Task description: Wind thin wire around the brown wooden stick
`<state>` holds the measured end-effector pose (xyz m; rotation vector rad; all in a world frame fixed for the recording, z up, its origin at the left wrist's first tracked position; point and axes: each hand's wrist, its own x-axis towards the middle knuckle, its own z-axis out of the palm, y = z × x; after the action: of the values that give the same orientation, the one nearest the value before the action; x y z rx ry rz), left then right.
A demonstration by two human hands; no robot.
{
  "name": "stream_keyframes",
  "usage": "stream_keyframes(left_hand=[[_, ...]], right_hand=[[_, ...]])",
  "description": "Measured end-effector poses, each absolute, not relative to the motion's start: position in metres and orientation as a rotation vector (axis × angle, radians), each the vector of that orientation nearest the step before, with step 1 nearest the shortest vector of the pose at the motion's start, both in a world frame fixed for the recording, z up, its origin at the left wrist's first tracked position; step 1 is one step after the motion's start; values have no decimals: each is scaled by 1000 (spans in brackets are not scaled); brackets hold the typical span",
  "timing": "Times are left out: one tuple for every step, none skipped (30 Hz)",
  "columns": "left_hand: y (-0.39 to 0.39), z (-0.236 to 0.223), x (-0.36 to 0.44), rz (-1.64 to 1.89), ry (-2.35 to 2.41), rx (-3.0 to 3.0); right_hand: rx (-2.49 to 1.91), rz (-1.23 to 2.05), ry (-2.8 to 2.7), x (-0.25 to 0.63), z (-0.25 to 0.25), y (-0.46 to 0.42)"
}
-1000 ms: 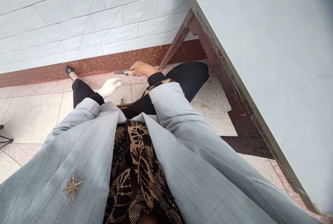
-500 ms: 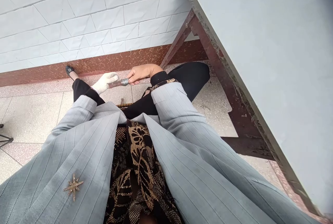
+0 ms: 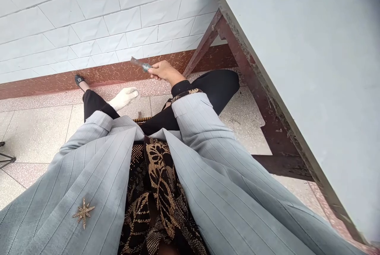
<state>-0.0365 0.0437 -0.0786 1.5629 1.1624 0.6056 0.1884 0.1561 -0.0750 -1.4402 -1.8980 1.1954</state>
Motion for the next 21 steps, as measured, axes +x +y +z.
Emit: stream_keyframes(left_hand=[[43, -78, -36, 591, 1173, 1582], [43, -78, -36, 575, 1184, 1605], [43, -77, -35, 557, 1194, 1631], [43, -77, -35, 539, 1206, 1664], [44, -77, -34, 526, 1219, 1704], [45, -76, -34, 514, 1233, 1748], [46, -75, -35, 511, 1248, 1790], [47, -74, -35, 518, 1265, 1820], [49, -74, -36, 535, 1286, 1836], [50, -73, -37, 556, 1311, 1838], [51, -72, -39, 579, 1340, 1828], [52, -71, -40, 604, 1372, 1812], [53, -71, -42, 629, 1401, 1795], [54, -70, -43, 649, 1422, 1779], [55, -70, -44, 667, 1431, 1762], [56, -70, -45, 687, 1430, 1737], [57, -71, -47, 705, 1420, 1703], [58, -72, -48, 719, 1404, 1665], [59, -74, -48, 739, 1388, 1622], [60, -76, -49, 765, 1374, 1578], [60, -79, -49, 789, 1362, 1537]], right_hand=[[-1487, 1182, -1927, 187, -75, 156], [-1535, 1159, -1970, 186, -76, 154], [-1583, 1125, -2034, 184, -75, 153], [-1620, 1084, -2124, 182, -75, 151], [-1639, 1044, -2238, 180, -76, 149], [-1642, 1016, -2362, 178, -76, 147], [-1639, 1008, -2479, 177, -76, 146], [-1629, 1035, -2584, 175, -77, 145], [-1612, 1097, -2670, 174, -78, 144], [-1590, 1182, -2736, 173, -79, 144], [-1562, 1277, -2782, 173, -80, 143], [-1518, 1370, -2814, 173, -80, 143], [-1459, 1453, -2833, 173, -79, 142], [-1396, 1529, -2843, 174, -78, 141], [-1337, 1596, -2841, 174, -76, 139], [-1274, 1661, -2834, 175, -74, 138], [-1203, 1721, -2822, 177, -71, 137], [-1127, 1771, -2805, 178, -68, 136], [-1042, 1805, -2776, 181, -65, 135], [-959, 1819, -2738, 183, -62, 135], [-883, 1809, -2680, 186, -59, 135]])
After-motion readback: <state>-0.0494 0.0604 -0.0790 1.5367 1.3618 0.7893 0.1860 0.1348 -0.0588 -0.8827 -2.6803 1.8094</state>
